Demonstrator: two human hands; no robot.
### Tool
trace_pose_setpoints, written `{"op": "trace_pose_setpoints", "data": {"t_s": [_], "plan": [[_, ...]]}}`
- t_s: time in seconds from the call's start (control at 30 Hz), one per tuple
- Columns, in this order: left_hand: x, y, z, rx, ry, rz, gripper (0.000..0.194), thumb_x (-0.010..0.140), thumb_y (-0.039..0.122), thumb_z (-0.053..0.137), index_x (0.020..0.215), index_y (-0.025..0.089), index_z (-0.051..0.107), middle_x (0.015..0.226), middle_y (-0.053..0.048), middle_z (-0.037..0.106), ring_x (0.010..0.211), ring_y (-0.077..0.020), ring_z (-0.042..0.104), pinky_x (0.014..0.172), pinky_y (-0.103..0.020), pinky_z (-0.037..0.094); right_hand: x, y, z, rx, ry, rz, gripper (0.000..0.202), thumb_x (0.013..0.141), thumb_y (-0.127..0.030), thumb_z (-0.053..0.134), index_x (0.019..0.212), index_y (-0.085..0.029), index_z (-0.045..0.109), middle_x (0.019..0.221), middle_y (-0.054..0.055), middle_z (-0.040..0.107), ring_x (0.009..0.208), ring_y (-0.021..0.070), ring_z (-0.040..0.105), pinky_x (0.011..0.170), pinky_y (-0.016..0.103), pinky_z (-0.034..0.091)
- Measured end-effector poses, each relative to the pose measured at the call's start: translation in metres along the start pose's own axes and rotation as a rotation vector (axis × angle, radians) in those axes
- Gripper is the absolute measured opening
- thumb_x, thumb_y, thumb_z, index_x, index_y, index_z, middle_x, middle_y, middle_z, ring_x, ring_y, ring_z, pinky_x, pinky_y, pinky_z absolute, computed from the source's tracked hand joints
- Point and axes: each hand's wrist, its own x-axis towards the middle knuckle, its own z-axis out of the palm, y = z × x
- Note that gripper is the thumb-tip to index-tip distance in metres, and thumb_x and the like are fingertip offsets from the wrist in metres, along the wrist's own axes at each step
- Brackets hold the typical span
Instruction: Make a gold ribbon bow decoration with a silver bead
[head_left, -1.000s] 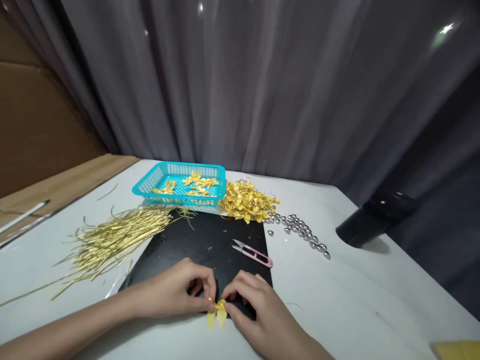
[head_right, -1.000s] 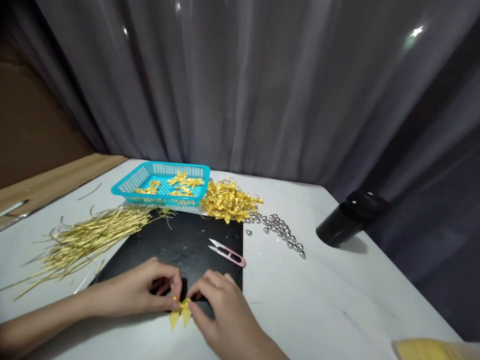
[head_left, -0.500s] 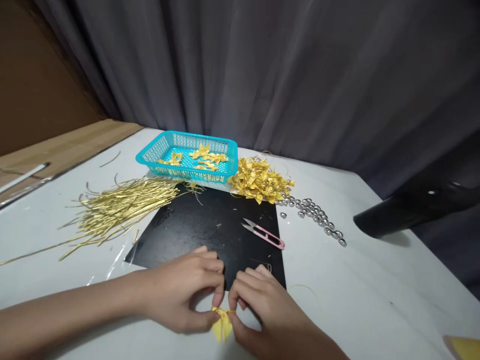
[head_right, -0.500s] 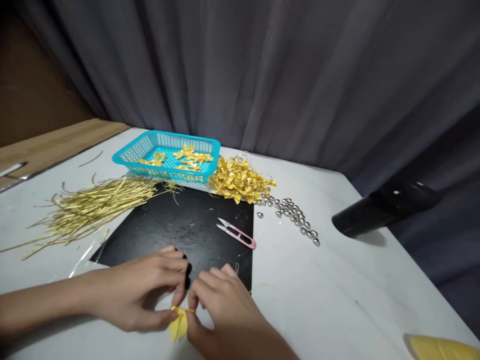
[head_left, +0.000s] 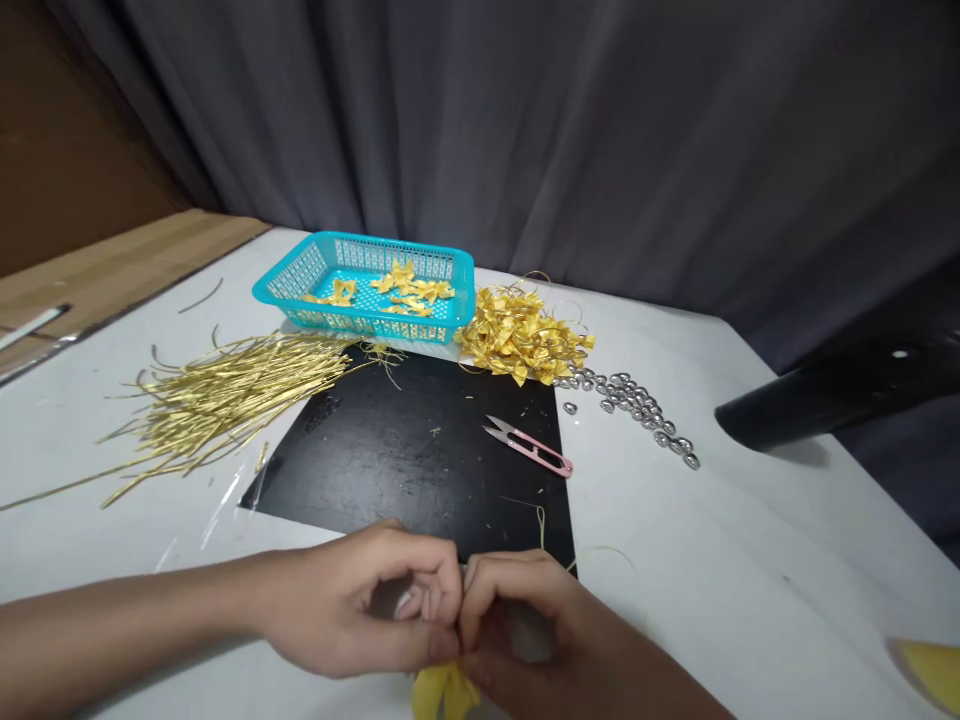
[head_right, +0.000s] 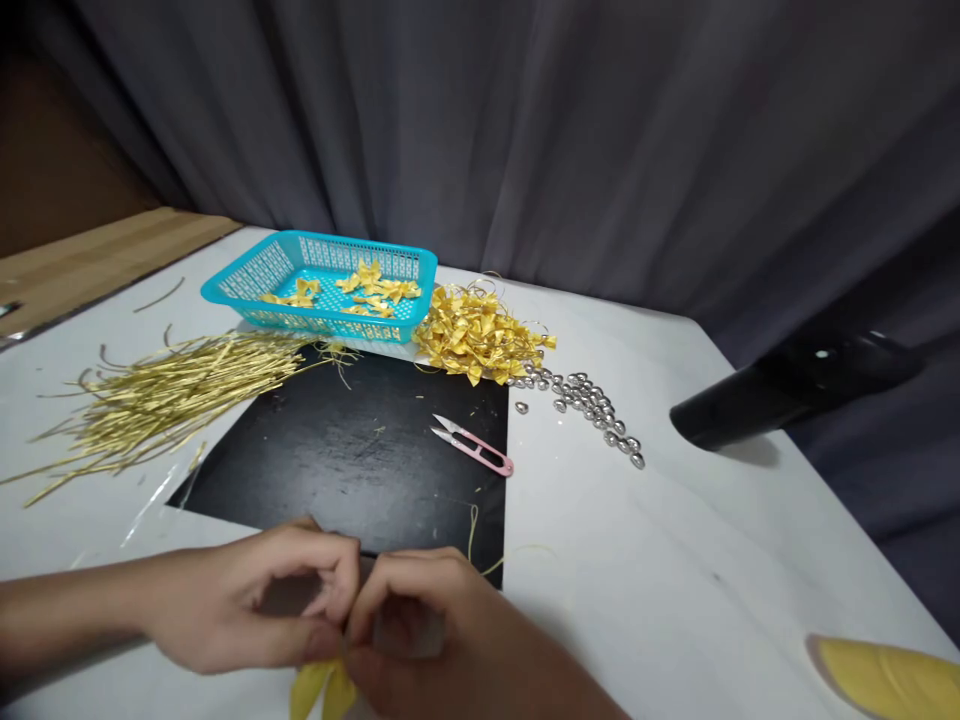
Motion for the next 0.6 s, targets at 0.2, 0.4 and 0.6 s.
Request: {"op": "trace_pose_setpoints", "data": {"t_s": [0.2, 0.4, 0.6], "plan": [[0.001, 0.001, 0.0, -0.013, -0.005, -0.027, 0.019, 0.077, 0.024, 0.063, 0.072, 0.019, 0.046, 0.06, 0.005, 0.045, 0.054, -0.0088, 0.04, 0.051, -0.019, 0.033, 0.004, 0.001, -0.006, 0.037, -0.014, 0.091, 0.017, 0.084, -0.027, 0.062, 0.074, -0.017, 0.053, 0.058, -0.006, 0.04, 0.052, 0.0082, 0.034, 0.046, 0.018, 0.027], [0.0, 0.002, 0.007, 0.011, 0.057, -0.101, 0.024, 0.07, 0.021, 0.064, 0.065, 0.02, 0.04, 0.054, 0.008, 0.037, 0.046, -0.0064, 0.032, 0.043, -0.017, 0.026, 0.002, -0.002, -0.007, 0.08, -0.094, 0.092, 0.02, 0.089, -0.03, 0.058, 0.076, -0.018, 0.048, 0.059, -0.007, 0.039, 0.051, 0.0075, 0.033, 0.045, 0.017, 0.024], [-0.001, -0.006, 0.007, -0.096, -0.032, -0.053, 0.024, 0.064, 0.021, 0.064, 0.065, 0.02, 0.041, 0.053, 0.008, 0.036, 0.046, -0.0065, 0.031, 0.041, -0.017, 0.025, -0.001, 0.009, -0.004, 0.169, -0.182, -0.028, 0.018, 0.09, -0.029, 0.057, 0.078, -0.018, 0.05, 0.066, -0.004, 0.047, 0.053, 0.0071, 0.034, 0.047, 0.017, 0.026]]}}
